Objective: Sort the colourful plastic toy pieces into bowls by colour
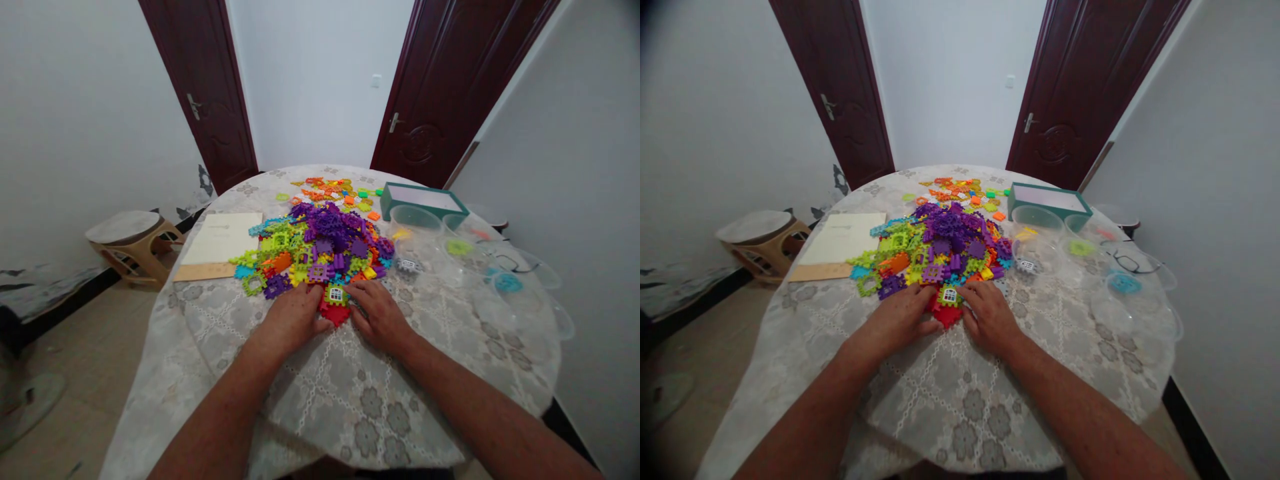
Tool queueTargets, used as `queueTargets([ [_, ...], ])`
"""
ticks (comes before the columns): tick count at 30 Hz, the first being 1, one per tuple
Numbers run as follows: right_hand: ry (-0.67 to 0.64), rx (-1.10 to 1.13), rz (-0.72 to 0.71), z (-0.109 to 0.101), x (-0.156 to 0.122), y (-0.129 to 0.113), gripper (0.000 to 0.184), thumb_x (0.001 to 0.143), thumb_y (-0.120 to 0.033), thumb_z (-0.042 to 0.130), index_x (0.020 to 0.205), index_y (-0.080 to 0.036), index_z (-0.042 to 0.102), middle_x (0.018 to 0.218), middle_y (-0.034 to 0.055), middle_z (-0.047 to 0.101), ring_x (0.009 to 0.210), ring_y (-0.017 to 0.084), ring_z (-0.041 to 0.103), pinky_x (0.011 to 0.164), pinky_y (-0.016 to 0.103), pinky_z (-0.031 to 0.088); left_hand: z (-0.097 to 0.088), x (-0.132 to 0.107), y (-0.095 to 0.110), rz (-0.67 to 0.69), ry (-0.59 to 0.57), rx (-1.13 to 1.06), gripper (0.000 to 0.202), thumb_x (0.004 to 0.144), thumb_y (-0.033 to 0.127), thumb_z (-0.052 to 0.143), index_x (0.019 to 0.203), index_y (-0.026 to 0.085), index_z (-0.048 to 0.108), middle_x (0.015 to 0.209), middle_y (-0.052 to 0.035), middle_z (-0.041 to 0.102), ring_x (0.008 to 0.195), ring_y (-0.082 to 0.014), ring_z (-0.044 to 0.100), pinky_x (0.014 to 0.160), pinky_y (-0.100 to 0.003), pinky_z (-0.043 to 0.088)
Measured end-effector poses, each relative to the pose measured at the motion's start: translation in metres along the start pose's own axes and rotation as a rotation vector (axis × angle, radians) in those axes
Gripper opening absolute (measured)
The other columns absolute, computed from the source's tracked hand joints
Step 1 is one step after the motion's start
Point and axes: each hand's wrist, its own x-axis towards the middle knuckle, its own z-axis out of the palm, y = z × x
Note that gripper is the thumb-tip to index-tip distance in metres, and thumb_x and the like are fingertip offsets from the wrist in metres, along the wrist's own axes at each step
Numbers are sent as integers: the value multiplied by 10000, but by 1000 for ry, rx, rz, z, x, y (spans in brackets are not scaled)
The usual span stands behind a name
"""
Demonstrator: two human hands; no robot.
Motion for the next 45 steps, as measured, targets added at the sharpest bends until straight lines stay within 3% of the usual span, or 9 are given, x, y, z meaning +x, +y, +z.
queueTargets([
  [4, -33, -43, 26, 4, 1, 3, 433, 920, -105, 575, 1335, -208, 644, 1296, 141, 633, 1212, 314, 544, 1042, 512, 468, 11, 10, 4, 102, 63, -69, 470, 900, 404, 704, 1315, 207, 612, 1240, -138, 658, 1107, -311, 662, 942, -417, 526],
  [8, 4, 6, 84, 0, 2, 10, 276, 965, -180, 569, 1211, -202, 693, 1171, 134, 682, 1121, 294, 586, 1002, 478, 476, 23, 14, 1, 171, 163, -156, 504, 928, 373, 680, 1400, 235, 566, 1284, -125, 665, 1185, -294, 644, 1000, -409, 512],
  [14, 119, 250, 533, -11, 3, 28, 383, 962, -422, 611, 1274, -201, 635, 949, 52, 707, 801, 221, 631, 757, 347, 503, 25, 12, -4, 152, 228, -193, 497, 987, 383, 611, 1451, 229, 520, 1370, -132, 672, 1236, -289, 651, 1048, -429, 505],
  [16, 122, 340, 591, -11, 3, 36, 398, 938, -459, 628, 1253, -216, 635, 918, 24, 698, 769, 202, 618, 716, 316, 487, 23, 13, -5, 147, 240, -182, 497, 989, 386, 611, 1452, 230, 518, 1387, -134, 670, 1237, -293, 655, 1045, -437, 510],
  [31, 106, 174, 374, -16, -3, 27, 183, 937, -370, 577, 1002, -213, 647, 935, 49, 674, 868, 228, 615, 790, 324, 461, 8, 10, 10, 246, 151, -84, 418, 964, 444, 637, 1327, 238, 615, 1257, -107, 680, 1139, -270, 664, 959, -380, 529],
  [35, 106, 200, 390, -13, -5, 31, 193, 928, -387, 600, 1014, -222, 651, 911, 43, 679, 815, 228, 621, 748, 329, 467, -21, -3, -14, 180, 277, -150, 381, 994, 389, 597, 1347, 246, 608, 1340, -99, 671, 1253, -254, 622, 1072, -393, 486],
  [39, 106, 220, 437, -10, -2, 33, 224, 930, -434, 630, 1012, -226, 652, 880, 35, 684, 741, 215, 617, 709, 330, 473, -46, -22, -62, -108, 363, -101, 410, 979, 375, 607, 1358, 219, 603, 1364, -125, 656, 1246, -266, 628, 1083, -410, 473],
  [42, 93, 216, 359, -7, 3, 30, 207, 939, -424, 641, 999, -227, 659, 952, 57, 694, 831, 231, 642, 750, 340, 496, -47, -30, -95, -304, 246, -26, 542, 901, 388, 700, 1401, 220, 580, 1403, -157, 624, 1282, -323, 607, 1072, -454, 470],
  [45, 73, 186, 269, -3, 6, 28, 171, 953, -390, 642, 1008, -229, 654, 1002, 72, 690, 905, 239, 648, 787, 349, 513, -38, -30, -114, -386, 134, -36, 649, 834, 387, 761, 1437, 258, 558, 1383, -156, 638, 1258, -340, 620, 1024, -454, 490],
])
